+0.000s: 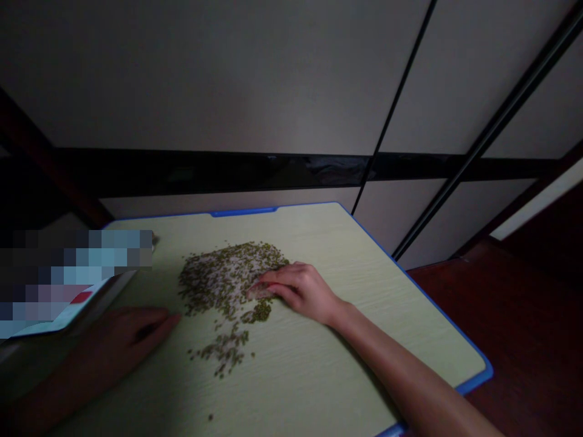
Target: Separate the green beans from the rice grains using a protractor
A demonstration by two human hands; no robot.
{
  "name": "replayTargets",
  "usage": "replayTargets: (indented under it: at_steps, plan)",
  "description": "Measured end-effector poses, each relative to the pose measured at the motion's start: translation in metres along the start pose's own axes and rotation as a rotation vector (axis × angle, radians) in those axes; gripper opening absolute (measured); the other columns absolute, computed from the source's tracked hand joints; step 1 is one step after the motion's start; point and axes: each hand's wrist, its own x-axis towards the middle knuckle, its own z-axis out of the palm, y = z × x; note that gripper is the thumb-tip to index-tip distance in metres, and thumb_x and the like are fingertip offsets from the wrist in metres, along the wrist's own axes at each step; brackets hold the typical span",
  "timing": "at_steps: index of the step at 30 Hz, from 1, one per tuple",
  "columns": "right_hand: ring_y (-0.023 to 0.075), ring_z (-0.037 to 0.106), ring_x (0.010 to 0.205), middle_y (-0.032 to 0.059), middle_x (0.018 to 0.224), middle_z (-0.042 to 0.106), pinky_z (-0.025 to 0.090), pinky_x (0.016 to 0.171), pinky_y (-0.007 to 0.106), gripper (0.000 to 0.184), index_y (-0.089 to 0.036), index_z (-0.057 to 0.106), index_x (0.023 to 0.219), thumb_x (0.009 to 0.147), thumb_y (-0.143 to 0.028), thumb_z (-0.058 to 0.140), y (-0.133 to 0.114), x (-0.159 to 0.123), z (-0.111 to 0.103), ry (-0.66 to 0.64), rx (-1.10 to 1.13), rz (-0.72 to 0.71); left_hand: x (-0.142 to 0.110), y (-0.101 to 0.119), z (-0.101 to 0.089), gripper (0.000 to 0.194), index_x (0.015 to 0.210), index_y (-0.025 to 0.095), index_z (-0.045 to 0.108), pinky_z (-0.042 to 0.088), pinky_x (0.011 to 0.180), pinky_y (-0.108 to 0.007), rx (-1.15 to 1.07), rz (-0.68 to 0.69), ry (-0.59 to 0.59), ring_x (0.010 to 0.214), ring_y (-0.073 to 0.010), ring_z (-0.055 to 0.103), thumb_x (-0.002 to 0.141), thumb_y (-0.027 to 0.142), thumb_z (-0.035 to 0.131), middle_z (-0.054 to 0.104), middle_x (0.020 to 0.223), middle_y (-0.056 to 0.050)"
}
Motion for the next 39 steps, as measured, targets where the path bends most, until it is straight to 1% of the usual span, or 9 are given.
replayTargets:
  at_steps: [7,11,16,19,23,28,33,39]
  plan:
    - [0.0146,0.066,0.070,0.0051,0.083,0.073,0.049,0.065,0.027,0.020,-0.016,0.066,0.099,0.088,-0.024,0.051,-0.001,0.000,0.000,0.011,-0.009,-0.042,0.000,0.001,-0.001,0.043,0.052,0.021,0.049,0.033,0.057,-0.028,0.015,-0.009,-0.049,0.059,-0.0174,0.055,0.081,0.044,0.029,0.058,0.057,-0.002]
    - [0.0148,0.066,0.069,0.0058,0.083,0.073,0.049,0.065,0.027,0.020,-0.016,0.066,0.099,0.088,-0.025,0.051,-0.001,0.001,0.002,0.013,-0.015,-0.046,0.001,0.000,0.000,0.042,0.051,0.021,0.047,0.032,0.057,-0.028,0.015,-0.010,-0.027,0.059,-0.0171,0.054,0.080,0.044,0.029,0.057,0.055,-0.001]
    - [0.0148,0.066,0.073,0.0067,0.086,0.073,0.048,0.068,0.026,0.018,-0.014,0.067,0.095,0.087,-0.022,0.053,-0.002,0.001,0.001,-0.015,0.031,-0.070,0.001,-0.001,0.001,0.044,0.052,0.021,0.049,0.033,0.059,-0.028,0.024,0.001,-0.028,0.061,-0.0172,0.055,0.081,0.046,0.028,0.058,0.057,-0.001]
    - [0.0143,0.066,0.076,0.0067,0.086,0.073,0.047,0.069,0.026,0.017,-0.014,0.067,0.095,0.088,-0.021,0.053,-0.003,0.001,-0.001,-0.041,0.052,-0.084,0.001,-0.001,0.001,0.044,0.052,0.020,0.049,0.033,0.059,-0.028,0.026,0.000,-0.038,0.061,-0.0177,0.056,0.081,0.046,0.028,0.058,0.057,-0.002]
    - [0.0146,0.065,0.074,0.0069,0.085,0.072,0.047,0.069,0.028,0.017,-0.014,0.067,0.093,0.088,-0.021,0.051,-0.002,0.002,-0.004,-0.082,0.078,-0.108,0.000,0.000,0.000,0.044,0.054,0.020,0.050,0.033,0.060,-0.029,0.015,-0.009,-0.041,0.062,-0.0183,0.057,0.082,0.046,0.027,0.058,0.058,-0.002]
    - [0.0144,0.065,0.075,0.0067,0.083,0.072,0.048,0.069,0.027,0.018,-0.015,0.068,0.091,0.088,-0.023,0.052,0.002,0.001,-0.008,-0.106,0.111,-0.079,0.000,-0.001,0.001,0.042,0.052,0.021,0.048,0.033,0.059,-0.029,0.010,-0.001,-0.039,0.062,-0.0186,0.056,0.081,0.044,0.028,0.057,0.057,-0.002]
    - [0.0142,0.065,0.076,0.0072,0.082,0.072,0.048,0.069,0.026,0.018,-0.015,0.068,0.090,0.088,-0.022,0.052,-0.001,0.000,-0.017,-0.139,0.116,-0.057,0.000,-0.002,0.002,0.041,0.052,0.021,0.049,0.033,0.058,-0.029,-0.003,-0.010,-0.020,0.060,-0.0181,0.055,0.080,0.045,0.030,0.057,0.056,-0.002]
    - [0.0146,0.065,0.074,0.0080,0.080,0.072,0.048,0.068,0.026,0.017,-0.013,0.069,0.088,0.087,-0.021,0.054,-0.002,0.000,-0.023,-0.166,0.125,-0.036,0.001,0.003,-0.002,0.040,0.049,0.021,0.047,0.033,0.055,-0.028,-0.029,-0.021,-0.011,0.058,-0.0175,0.054,0.078,0.044,0.031,0.056,0.054,-0.001]
